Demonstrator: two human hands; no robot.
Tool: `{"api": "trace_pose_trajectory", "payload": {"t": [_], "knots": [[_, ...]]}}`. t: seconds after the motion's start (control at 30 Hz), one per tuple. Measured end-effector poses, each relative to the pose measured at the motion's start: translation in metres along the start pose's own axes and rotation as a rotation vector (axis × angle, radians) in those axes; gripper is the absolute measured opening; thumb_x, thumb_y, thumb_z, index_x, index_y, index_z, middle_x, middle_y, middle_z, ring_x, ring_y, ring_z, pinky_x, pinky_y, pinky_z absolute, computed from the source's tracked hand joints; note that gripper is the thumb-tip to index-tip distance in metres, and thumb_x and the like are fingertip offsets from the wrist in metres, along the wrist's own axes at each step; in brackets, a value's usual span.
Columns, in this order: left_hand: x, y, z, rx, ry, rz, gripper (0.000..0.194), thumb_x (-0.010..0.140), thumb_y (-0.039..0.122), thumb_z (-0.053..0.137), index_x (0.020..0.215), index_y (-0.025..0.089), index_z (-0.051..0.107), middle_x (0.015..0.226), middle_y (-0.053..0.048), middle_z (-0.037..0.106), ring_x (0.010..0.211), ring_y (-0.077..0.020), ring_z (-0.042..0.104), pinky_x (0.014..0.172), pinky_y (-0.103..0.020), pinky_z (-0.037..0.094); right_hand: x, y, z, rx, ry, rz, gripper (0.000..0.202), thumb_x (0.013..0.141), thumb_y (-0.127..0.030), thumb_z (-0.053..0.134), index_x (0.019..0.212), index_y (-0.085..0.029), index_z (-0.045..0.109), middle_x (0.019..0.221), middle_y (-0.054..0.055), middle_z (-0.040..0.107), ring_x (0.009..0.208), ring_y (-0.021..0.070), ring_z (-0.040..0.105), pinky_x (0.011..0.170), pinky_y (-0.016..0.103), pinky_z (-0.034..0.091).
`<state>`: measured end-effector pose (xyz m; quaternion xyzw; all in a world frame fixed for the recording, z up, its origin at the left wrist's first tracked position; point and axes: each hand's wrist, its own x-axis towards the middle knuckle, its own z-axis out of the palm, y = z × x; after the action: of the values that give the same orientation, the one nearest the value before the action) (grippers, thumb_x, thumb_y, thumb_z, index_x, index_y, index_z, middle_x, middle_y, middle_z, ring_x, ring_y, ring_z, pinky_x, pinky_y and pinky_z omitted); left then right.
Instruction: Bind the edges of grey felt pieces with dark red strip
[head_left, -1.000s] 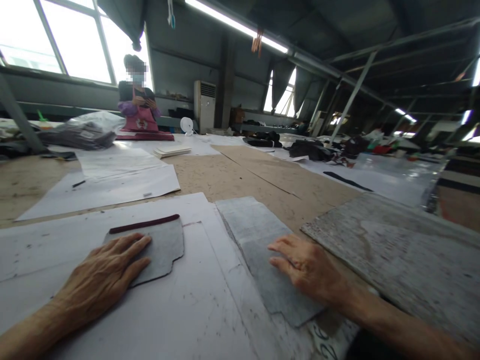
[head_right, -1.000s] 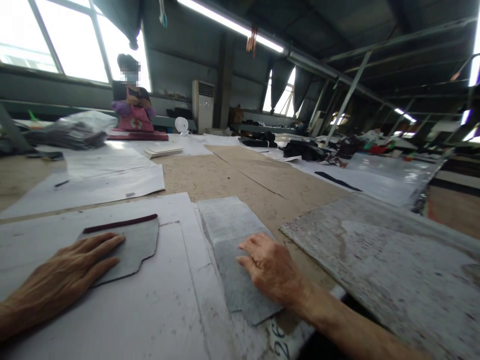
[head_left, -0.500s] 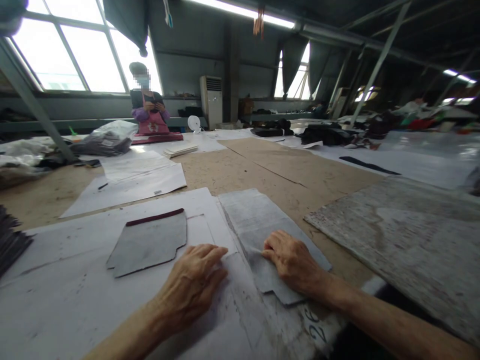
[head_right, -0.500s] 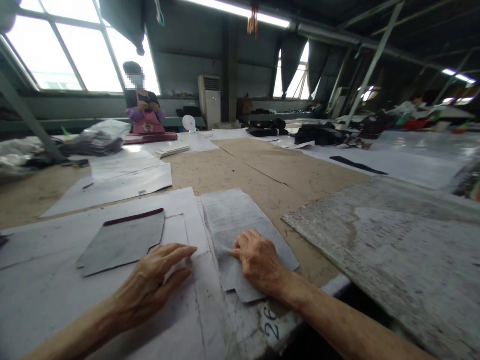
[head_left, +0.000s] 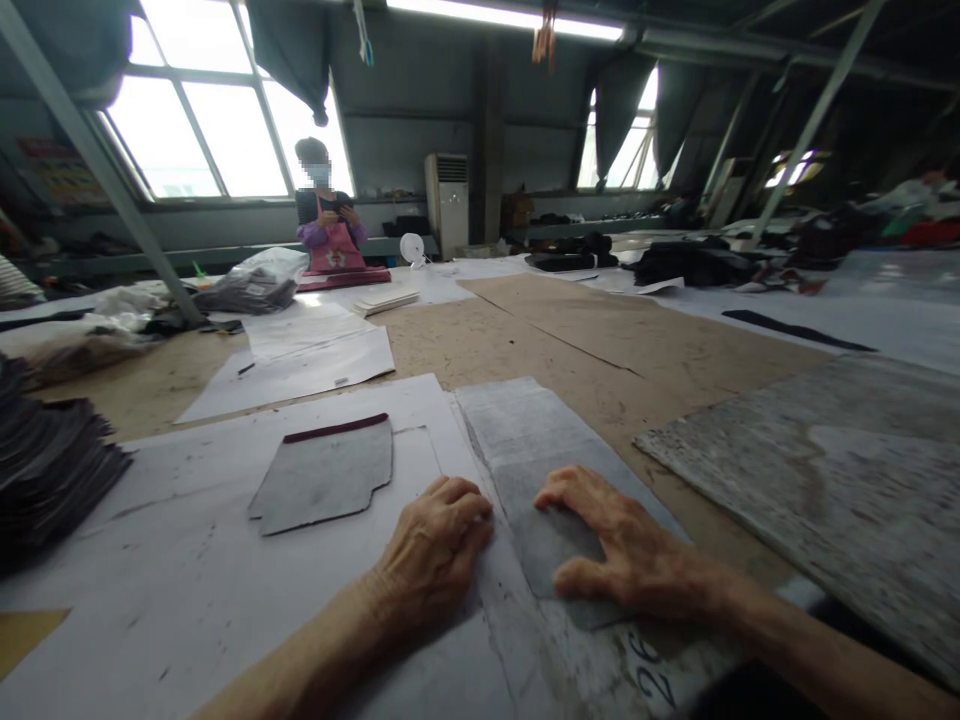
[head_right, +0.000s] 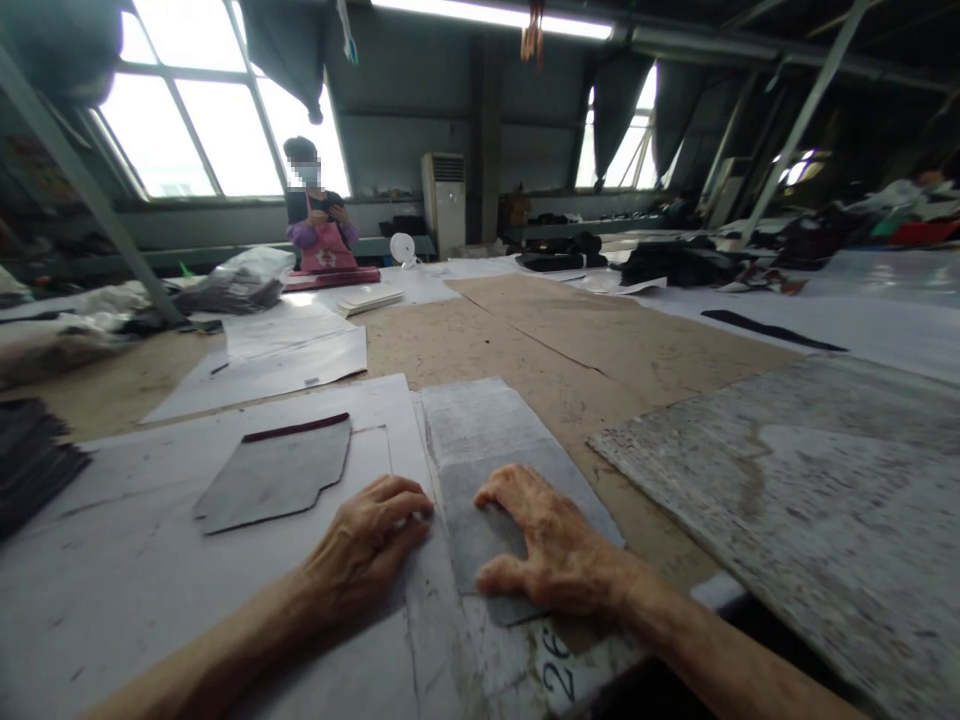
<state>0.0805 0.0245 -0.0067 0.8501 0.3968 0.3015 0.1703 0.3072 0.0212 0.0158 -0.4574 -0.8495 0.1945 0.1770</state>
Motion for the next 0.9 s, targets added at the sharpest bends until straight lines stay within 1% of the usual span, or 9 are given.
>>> {"api": "trace_pose_trajectory", "payload": {"t": [0.07, 0.2, 0.3, 0.43, 0.5, 0.6, 0.73, 0.8, 0.9], "knots": [[0.001, -0.002, 0.001, -0.02, 0.01, -0.029, 0.014, 0.082, 0.015, 0.047, 0.086, 0.016, 0.06, 0.089, -0.004, 0.059, 0.084, -0.016, 0.052, 0.078, -0.03, 0.044, -0.007, -0.002, -0.007, 0.017, -0.079, 0.007, 0.057, 0.06, -0.033, 0.077, 0.107, -0.019, 0.049, 0.114, 0.005, 0.047, 0.106, 0.0187, 0.046, 0.092, 0.03, 0.04], [0.002, -0.003, 0.0, 0.007, -0.008, -0.051, 0.014, 0.083, 0.017, 0.047, 0.087, 0.016, 0.06, 0.091, -0.004, 0.059, 0.086, -0.0164, 0.052, 0.079, -0.031, 0.044, -0.019, -0.003, -0.007, -0.077, -0.056, -0.08, 0.063, 0.054, -0.039, 0.08, 0.105, -0.017, 0.051, 0.122, 0.01, 0.044, 0.113, 0.0247, 0.042, 0.095, 0.037, 0.039], [0.001, -0.003, -0.001, 0.03, -0.018, -0.022, 0.015, 0.084, 0.017, 0.045, 0.089, 0.015, 0.06, 0.092, -0.005, 0.058, 0.087, -0.0171, 0.051, 0.08, -0.033, 0.044, -0.025, -0.004, -0.003, -0.131, 0.019, -0.172, 0.041, 0.063, -0.033, 0.075, 0.095, -0.017, 0.056, 0.119, 0.01, 0.048, 0.11, 0.0235, 0.044, 0.093, 0.036, 0.041], [-0.001, -0.005, 0.001, 0.054, -0.027, 0.004, 0.016, 0.084, 0.017, 0.045, 0.09, 0.015, 0.059, 0.092, -0.006, 0.057, 0.087, -0.017, 0.05, 0.079, -0.034, 0.045, -0.027, -0.01, 0.001, -0.201, 0.08, -0.36, 0.014, 0.079, -0.024, 0.058, 0.088, -0.013, 0.057, 0.108, 0.012, 0.054, 0.105, 0.0225, 0.046, 0.092, 0.037, 0.04], [-0.002, -0.005, 0.001, 0.068, -0.018, 0.016, 0.015, 0.084, 0.018, 0.045, 0.09, 0.015, 0.058, 0.092, -0.006, 0.057, 0.086, -0.0172, 0.05, 0.079, -0.034, 0.045, -0.027, -0.013, 0.003, -0.197, 0.103, -0.386, 0.01, 0.084, -0.017, 0.048, 0.083, -0.013, 0.057, 0.097, 0.01, 0.058, 0.098, 0.0198, 0.049, 0.088, 0.035, 0.042], [-0.002, -0.004, 0.002, 0.089, 0.005, 0.035, 0.014, 0.083, 0.018, 0.044, 0.09, 0.014, 0.056, 0.092, -0.007, 0.057, 0.086, -0.0183, 0.05, 0.078, -0.035, 0.046, -0.024, -0.016, 0.005, -0.085, 0.16, -0.283, 0.018, 0.086, -0.014, 0.042, 0.078, -0.016, 0.058, 0.085, 0.005, 0.06, 0.087, 0.0154, 0.052, 0.08, 0.029, 0.044], [-0.003, -0.002, 0.001, 0.029, 0.038, 0.121, 0.018, 0.083, 0.014, 0.042, 0.098, 0.014, 0.051, 0.099, -0.007, 0.056, 0.089, -0.0174, 0.051, 0.078, -0.032, 0.045, -0.02, -0.018, 0.004, 0.146, 0.175, 0.044, 0.018, 0.084, -0.021, 0.045, 0.075, -0.019, 0.06, 0.083, 0.002, 0.062, 0.08, 0.0127, 0.056, 0.073, 0.023, 0.044], [-0.004, 0.001, -0.002, -0.024, -0.009, 0.195, 0.021, 0.085, 0.013, 0.04, 0.103, 0.015, 0.05, 0.103, -0.007, 0.055, 0.092, -0.0161, 0.052, 0.081, -0.03, 0.045, -0.018, -0.02, 0.002, 0.21, 0.174, 0.165, 0.021, 0.084, -0.027, 0.043, 0.073, -0.019, 0.059, 0.078, 0.001, 0.061, 0.073, 0.0128, 0.056, 0.065, 0.022, 0.044], [-0.003, 0.009, -0.008, 0.0, -0.155, 0.254, 0.025, 0.087, 0.017, 0.04, 0.109, 0.018, 0.05, 0.107, -0.005, 0.056, 0.093, -0.0164, 0.051, 0.083, -0.03, 0.044, -0.018, -0.019, -0.003, 0.227, 0.217, 0.223, 0.026, 0.085, -0.035, 0.038, 0.073, -0.02, 0.056, 0.071, 0.001, 0.06, 0.067, 0.0138, 0.056, 0.058, 0.022, 0.044]]}}
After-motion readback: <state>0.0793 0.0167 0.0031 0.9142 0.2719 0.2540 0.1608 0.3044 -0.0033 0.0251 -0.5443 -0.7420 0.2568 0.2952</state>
